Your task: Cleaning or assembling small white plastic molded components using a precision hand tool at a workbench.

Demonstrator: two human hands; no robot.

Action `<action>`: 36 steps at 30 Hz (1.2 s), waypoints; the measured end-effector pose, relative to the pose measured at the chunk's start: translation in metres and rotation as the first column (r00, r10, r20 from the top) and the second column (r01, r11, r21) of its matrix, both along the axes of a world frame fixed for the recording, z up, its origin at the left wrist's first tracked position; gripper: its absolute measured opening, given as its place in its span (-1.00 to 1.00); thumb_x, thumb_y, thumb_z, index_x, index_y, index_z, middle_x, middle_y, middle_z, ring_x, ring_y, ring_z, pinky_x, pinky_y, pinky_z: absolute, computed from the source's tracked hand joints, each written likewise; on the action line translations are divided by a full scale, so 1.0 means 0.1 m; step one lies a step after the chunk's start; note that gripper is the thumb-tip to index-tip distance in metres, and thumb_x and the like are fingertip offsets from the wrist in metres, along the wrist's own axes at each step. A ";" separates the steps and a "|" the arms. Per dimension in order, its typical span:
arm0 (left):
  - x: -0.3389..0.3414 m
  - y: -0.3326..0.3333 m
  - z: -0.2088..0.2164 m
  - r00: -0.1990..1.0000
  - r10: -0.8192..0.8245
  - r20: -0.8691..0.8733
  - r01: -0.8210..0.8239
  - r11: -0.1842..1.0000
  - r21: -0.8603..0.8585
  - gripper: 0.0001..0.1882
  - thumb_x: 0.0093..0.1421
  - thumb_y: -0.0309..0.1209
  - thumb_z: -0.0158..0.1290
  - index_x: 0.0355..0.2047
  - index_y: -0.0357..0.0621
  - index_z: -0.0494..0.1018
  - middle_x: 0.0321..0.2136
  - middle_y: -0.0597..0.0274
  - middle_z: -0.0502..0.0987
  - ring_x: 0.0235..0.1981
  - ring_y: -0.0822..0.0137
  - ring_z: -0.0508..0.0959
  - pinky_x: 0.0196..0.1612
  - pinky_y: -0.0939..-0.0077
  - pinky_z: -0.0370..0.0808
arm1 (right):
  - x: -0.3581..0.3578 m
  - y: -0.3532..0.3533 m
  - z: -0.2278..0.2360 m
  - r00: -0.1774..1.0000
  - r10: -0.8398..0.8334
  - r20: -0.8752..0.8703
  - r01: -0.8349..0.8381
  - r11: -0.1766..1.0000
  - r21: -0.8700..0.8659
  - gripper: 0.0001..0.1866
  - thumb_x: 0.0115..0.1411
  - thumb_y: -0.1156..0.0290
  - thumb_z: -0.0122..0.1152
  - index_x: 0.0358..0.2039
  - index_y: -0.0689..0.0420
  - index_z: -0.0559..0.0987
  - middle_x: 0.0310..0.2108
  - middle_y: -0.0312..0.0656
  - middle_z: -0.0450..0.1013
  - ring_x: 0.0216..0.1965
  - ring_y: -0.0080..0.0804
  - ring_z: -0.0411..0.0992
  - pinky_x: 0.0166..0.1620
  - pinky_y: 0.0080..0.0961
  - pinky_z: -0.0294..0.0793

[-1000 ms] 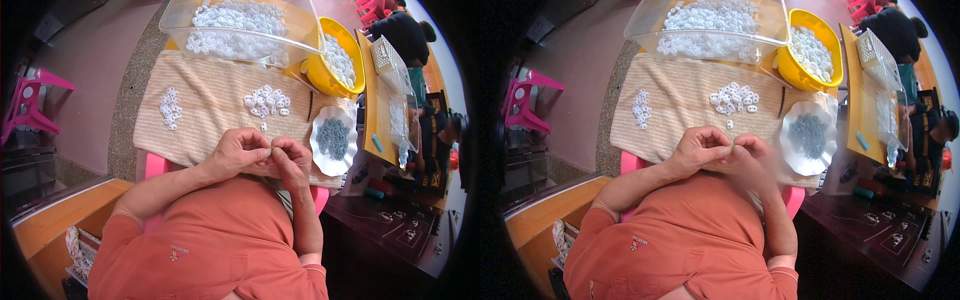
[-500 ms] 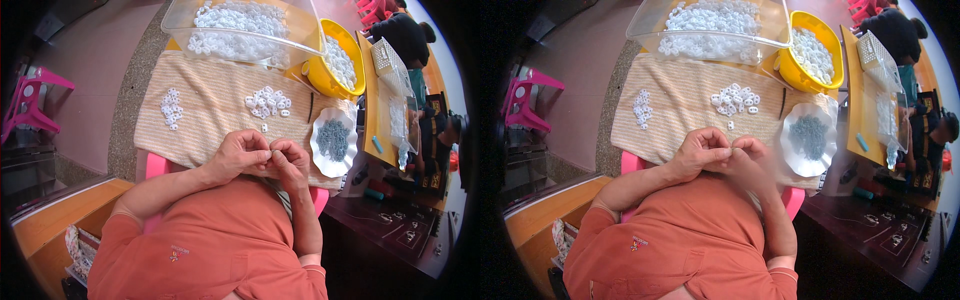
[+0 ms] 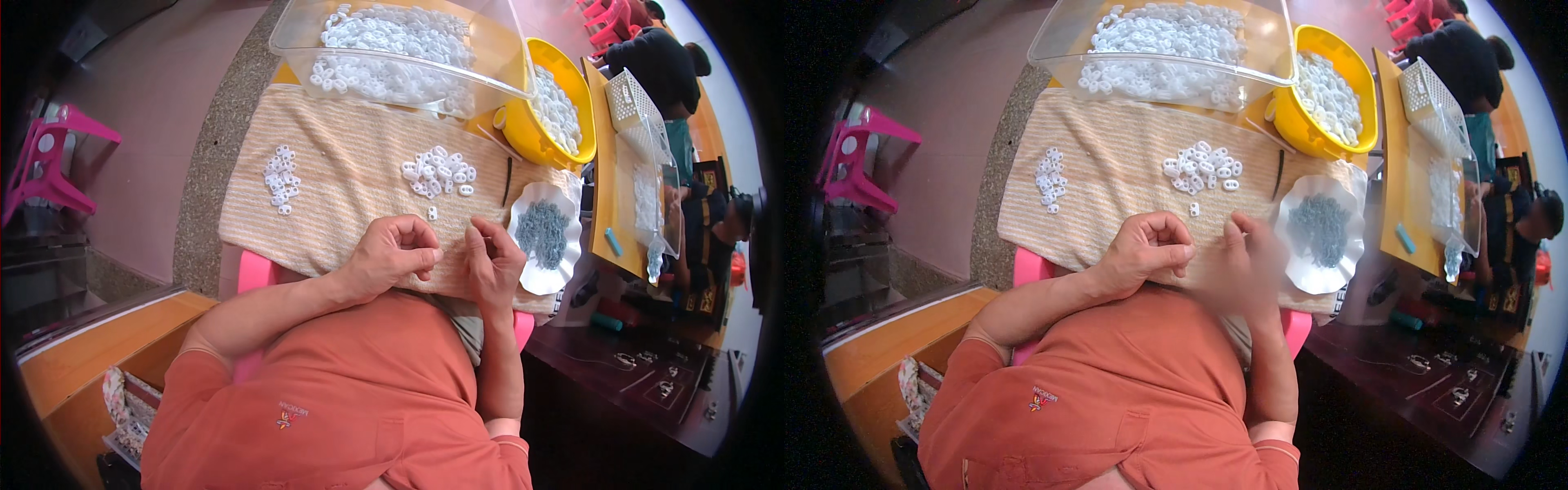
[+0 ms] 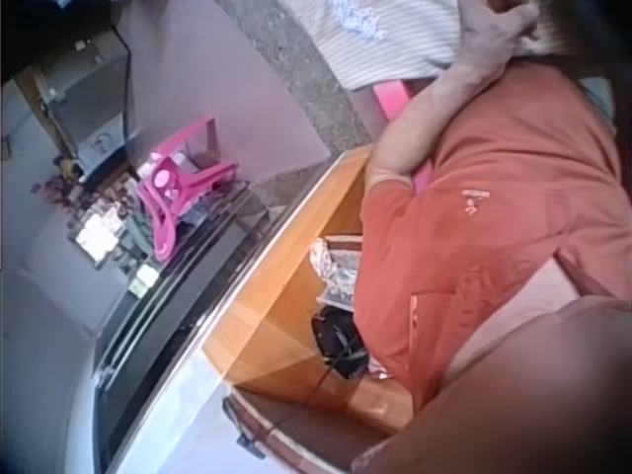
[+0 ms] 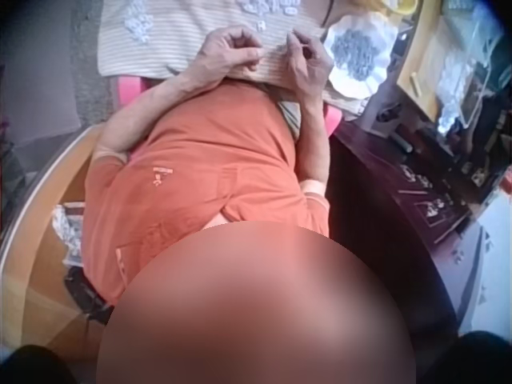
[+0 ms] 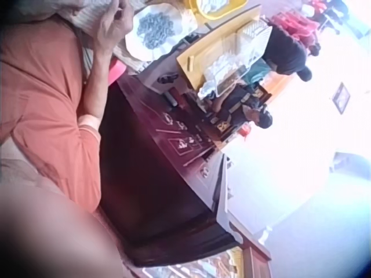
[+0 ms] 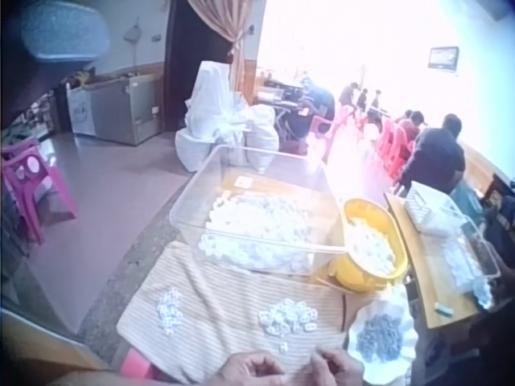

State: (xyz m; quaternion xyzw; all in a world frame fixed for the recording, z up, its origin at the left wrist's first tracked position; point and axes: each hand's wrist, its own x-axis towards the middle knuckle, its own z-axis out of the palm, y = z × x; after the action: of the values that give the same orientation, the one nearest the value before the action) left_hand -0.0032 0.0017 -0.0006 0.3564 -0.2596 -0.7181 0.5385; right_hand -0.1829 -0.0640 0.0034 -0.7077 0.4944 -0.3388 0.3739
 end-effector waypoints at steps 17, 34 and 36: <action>-0.01 -0.01 0.01 0.998 -0.020 -0.066 0.018 0.999 -0.034 -0.91 0.17 -0.53 0.10 -0.32 -0.26 0.44 -0.48 0.28 0.53 -0.49 0.54 0.51 -0.40 0.70 0.48 | -0.06 0.14 -0.01 0.933 0.236 0.271 -0.306 0.917 0.254 -0.91 0.19 0.60 0.12 -0.30 0.36 0.50 -0.41 -0.18 0.43 -0.54 -0.60 0.38 -0.45 -0.69 0.40; 0.01 -0.02 0.00 0.993 -0.013 -0.116 0.018 0.999 0.046 -0.82 0.19 -0.56 0.05 -0.18 -0.30 0.48 -0.37 0.19 0.57 -0.36 0.49 0.57 -0.24 0.65 0.57 | -0.03 0.13 -0.09 0.818 0.058 0.573 -0.319 0.874 0.366 -0.89 0.21 0.54 0.13 -0.30 0.32 0.51 -0.40 -0.16 0.48 -0.49 -0.54 0.45 -0.40 -0.65 0.50; 0.01 -0.02 0.00 0.993 -0.015 -0.120 0.020 0.999 0.045 -0.82 0.19 -0.56 0.05 -0.18 -0.31 0.48 -0.36 0.19 0.57 -0.36 0.49 0.57 -0.24 0.65 0.57 | -0.03 0.13 -0.10 0.819 0.063 0.570 -0.318 0.877 0.360 -0.89 0.21 0.54 0.13 -0.30 0.33 0.50 -0.39 -0.16 0.48 -0.49 -0.54 0.45 -0.40 -0.65 0.50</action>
State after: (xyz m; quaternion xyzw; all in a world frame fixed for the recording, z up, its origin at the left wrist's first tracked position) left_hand -0.0021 -0.0008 -0.0005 0.3229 -0.2133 -0.7486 0.5383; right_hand -0.1861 -0.0511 -0.0065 -0.5265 0.3563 -0.3638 0.6807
